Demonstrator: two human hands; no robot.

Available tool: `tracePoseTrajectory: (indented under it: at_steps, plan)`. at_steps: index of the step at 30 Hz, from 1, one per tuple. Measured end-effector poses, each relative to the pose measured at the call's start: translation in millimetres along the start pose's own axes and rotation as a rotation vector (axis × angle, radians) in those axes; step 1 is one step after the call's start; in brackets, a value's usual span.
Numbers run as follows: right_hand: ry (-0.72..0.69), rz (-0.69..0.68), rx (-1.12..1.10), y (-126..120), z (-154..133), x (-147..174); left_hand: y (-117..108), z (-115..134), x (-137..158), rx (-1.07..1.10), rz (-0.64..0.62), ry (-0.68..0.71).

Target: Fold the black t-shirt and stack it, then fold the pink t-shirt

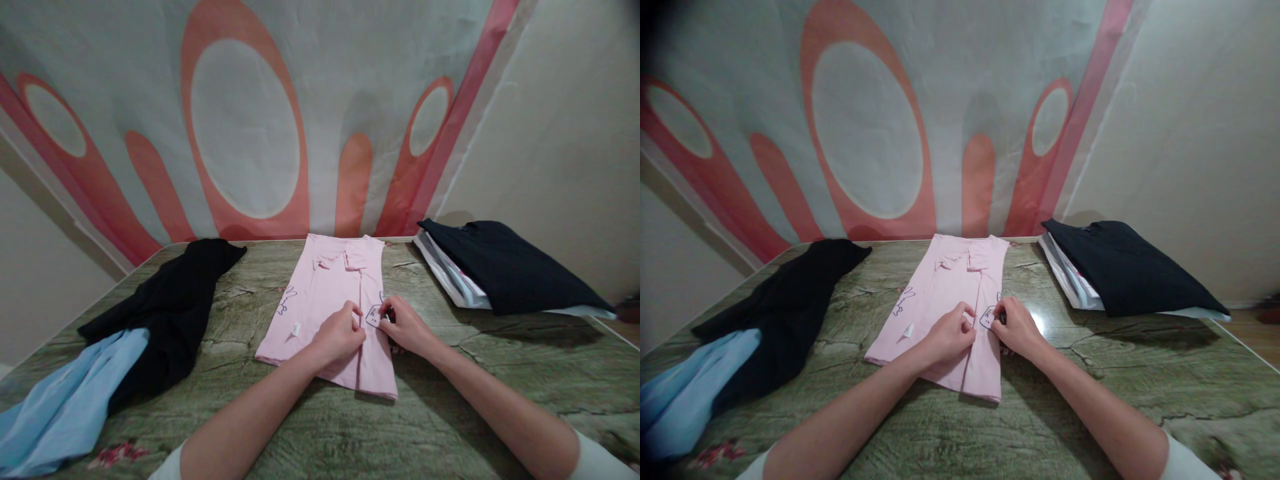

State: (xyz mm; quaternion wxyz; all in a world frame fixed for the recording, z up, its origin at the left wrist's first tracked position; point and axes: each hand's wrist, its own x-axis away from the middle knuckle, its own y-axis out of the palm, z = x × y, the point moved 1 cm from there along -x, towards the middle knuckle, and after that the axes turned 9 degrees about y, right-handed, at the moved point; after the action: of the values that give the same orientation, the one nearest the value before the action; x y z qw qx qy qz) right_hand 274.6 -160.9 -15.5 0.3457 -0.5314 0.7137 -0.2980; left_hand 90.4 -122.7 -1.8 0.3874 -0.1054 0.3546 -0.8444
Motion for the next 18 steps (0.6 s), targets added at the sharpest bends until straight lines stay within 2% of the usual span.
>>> tracePoseTrajectory:
  at_steps: [7, 14, 18]
  plan:
    - [0.006, 0.088, 0.089, 2.5, -11.1, 1.4, 0.1, 1.0, -0.4, 0.002, 0.004, -0.003]
    - [0.032, 0.034, 0.036, -0.6, 4.2, -5.1, -0.3, 1.6, -0.1, -0.01, 0.001, -0.005]
    - [0.019, 0.037, 0.011, -2.4, -0.4, -0.5, 1.4, -0.4, -0.4, -0.017, 0.014, 0.007]
